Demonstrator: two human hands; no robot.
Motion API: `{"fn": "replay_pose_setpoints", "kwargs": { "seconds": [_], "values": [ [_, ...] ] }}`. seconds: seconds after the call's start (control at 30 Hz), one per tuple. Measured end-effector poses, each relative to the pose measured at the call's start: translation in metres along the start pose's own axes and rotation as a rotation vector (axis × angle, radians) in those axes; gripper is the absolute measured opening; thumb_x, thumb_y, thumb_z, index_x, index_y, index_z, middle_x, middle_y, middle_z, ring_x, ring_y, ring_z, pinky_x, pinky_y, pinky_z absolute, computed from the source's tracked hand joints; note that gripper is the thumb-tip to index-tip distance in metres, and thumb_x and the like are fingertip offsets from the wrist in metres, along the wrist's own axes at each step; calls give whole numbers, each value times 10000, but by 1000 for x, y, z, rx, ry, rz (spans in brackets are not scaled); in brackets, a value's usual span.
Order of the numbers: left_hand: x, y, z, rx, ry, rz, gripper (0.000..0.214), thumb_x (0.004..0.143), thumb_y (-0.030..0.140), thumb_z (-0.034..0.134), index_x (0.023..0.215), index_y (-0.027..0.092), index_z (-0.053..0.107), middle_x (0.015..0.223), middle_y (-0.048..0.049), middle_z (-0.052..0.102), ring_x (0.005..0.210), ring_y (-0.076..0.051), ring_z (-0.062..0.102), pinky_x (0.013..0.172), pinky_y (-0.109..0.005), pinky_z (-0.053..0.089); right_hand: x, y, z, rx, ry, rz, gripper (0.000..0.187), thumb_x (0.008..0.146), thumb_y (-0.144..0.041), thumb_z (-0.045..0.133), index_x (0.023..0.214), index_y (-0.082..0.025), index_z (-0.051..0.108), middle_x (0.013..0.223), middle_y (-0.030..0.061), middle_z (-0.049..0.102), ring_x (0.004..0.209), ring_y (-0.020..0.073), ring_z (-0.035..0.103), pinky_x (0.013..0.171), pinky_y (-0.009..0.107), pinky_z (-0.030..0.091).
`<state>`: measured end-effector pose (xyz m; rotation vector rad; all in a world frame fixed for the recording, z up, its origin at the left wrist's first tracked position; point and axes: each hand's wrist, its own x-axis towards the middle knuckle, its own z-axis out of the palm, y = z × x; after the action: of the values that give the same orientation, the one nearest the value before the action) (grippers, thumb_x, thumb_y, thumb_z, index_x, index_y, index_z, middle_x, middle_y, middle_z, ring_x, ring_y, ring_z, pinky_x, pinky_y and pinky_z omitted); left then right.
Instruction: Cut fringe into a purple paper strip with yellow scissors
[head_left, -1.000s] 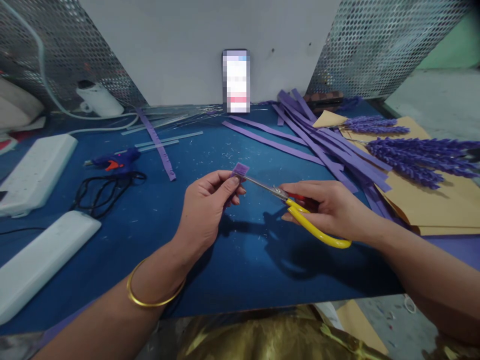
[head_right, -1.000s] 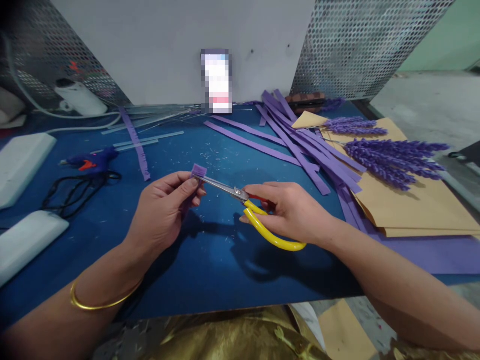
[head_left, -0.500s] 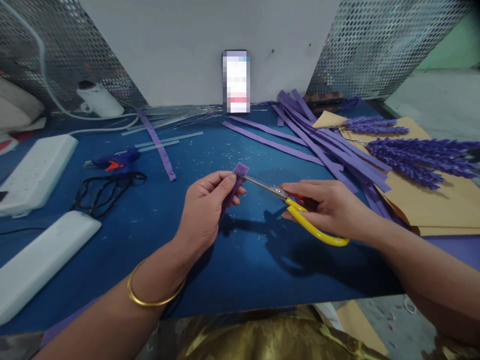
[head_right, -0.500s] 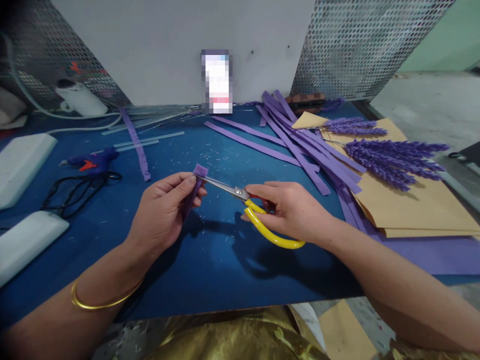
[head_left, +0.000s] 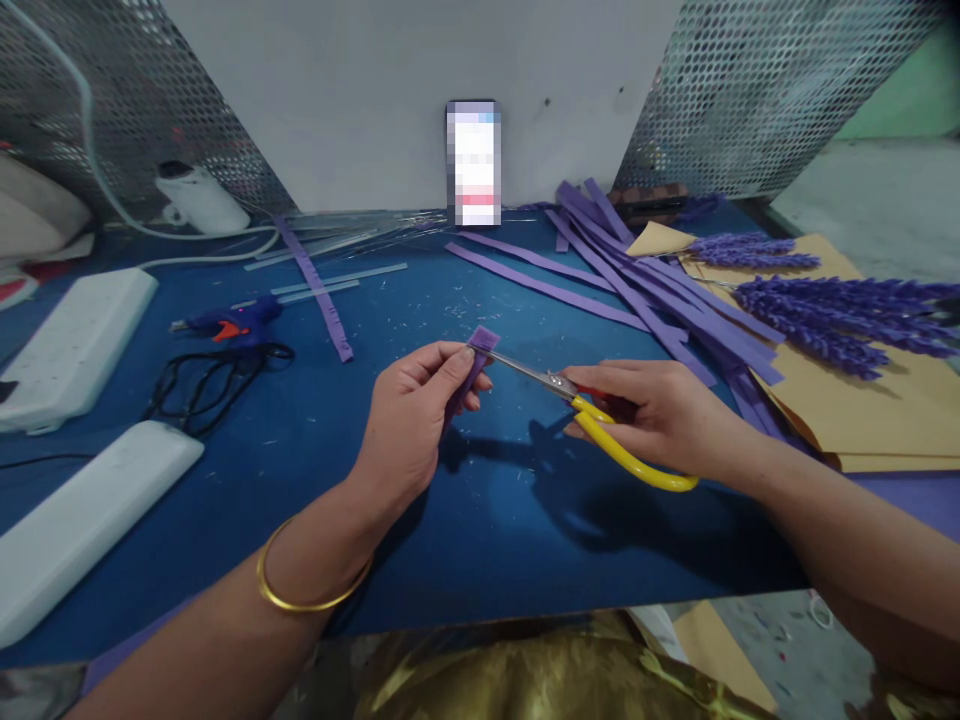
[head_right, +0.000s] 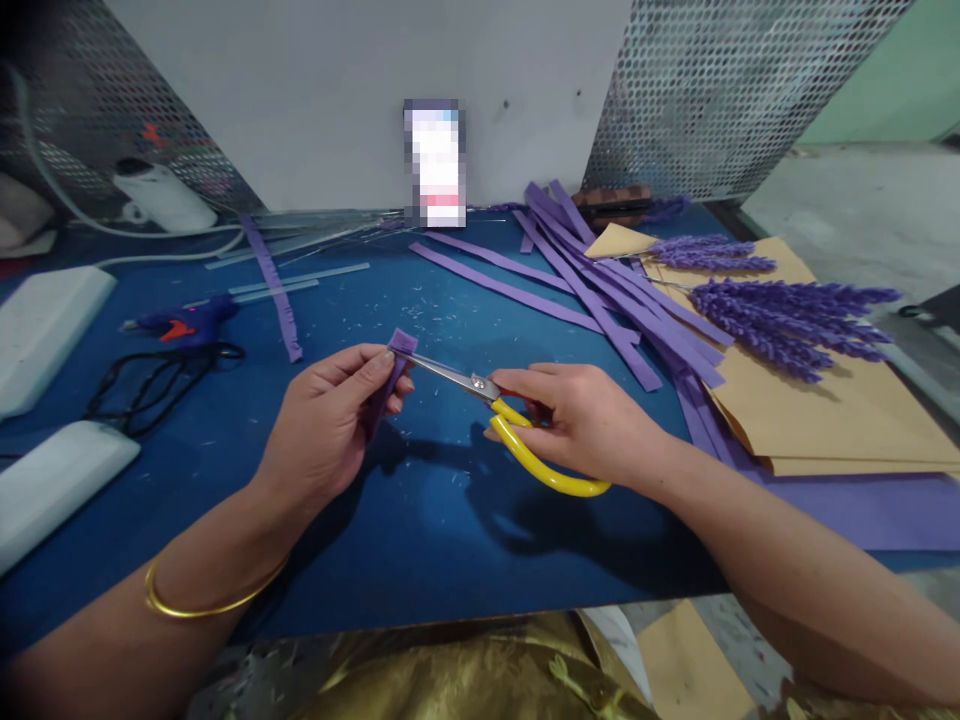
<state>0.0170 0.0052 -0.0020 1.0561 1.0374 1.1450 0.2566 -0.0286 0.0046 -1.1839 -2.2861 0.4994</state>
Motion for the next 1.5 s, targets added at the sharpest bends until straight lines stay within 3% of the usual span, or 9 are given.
{"fn": "replay_pose_setpoints", "kwargs": {
  "seconds": [0.47,0.87,1.1,1.5],
  "values": [
    [1,6,0,-60,-14,-87,109,750,278,771,716,186,725,648,-1,653,546,-92,534,530,-202,445,2,-2,-3,58,-35,37,325,916,-415,646,1087,-151,725,723,35,634,564,123,495,529,229,377],
    [2,4,2,-43,7,-78,156,713,280,832,782,167,750,667,1,685,552,-75,540,547,-188,445,1,2,-2,43,-33,76,334,907,-465,646,1003,-158,738,732,27,643,579,119,481,536,228,365],
    [2,4,2,-5,39,-44,142,711,264,828,779,161,758,655,0,682,553,-75,542,552,-190,448,2,1,1,120,-18,128,363,871,-466,687,1085,-178,736,850,55,718,650,153,577,575,245,425],
    [2,2,1,25,34,9,119,734,273,820,780,176,768,665,-2,689,560,-78,549,557,-192,447,1,0,3,96,9,117,406,855,-453,710,1143,-169,723,829,65,703,600,145,554,541,251,418]
  ]
}}
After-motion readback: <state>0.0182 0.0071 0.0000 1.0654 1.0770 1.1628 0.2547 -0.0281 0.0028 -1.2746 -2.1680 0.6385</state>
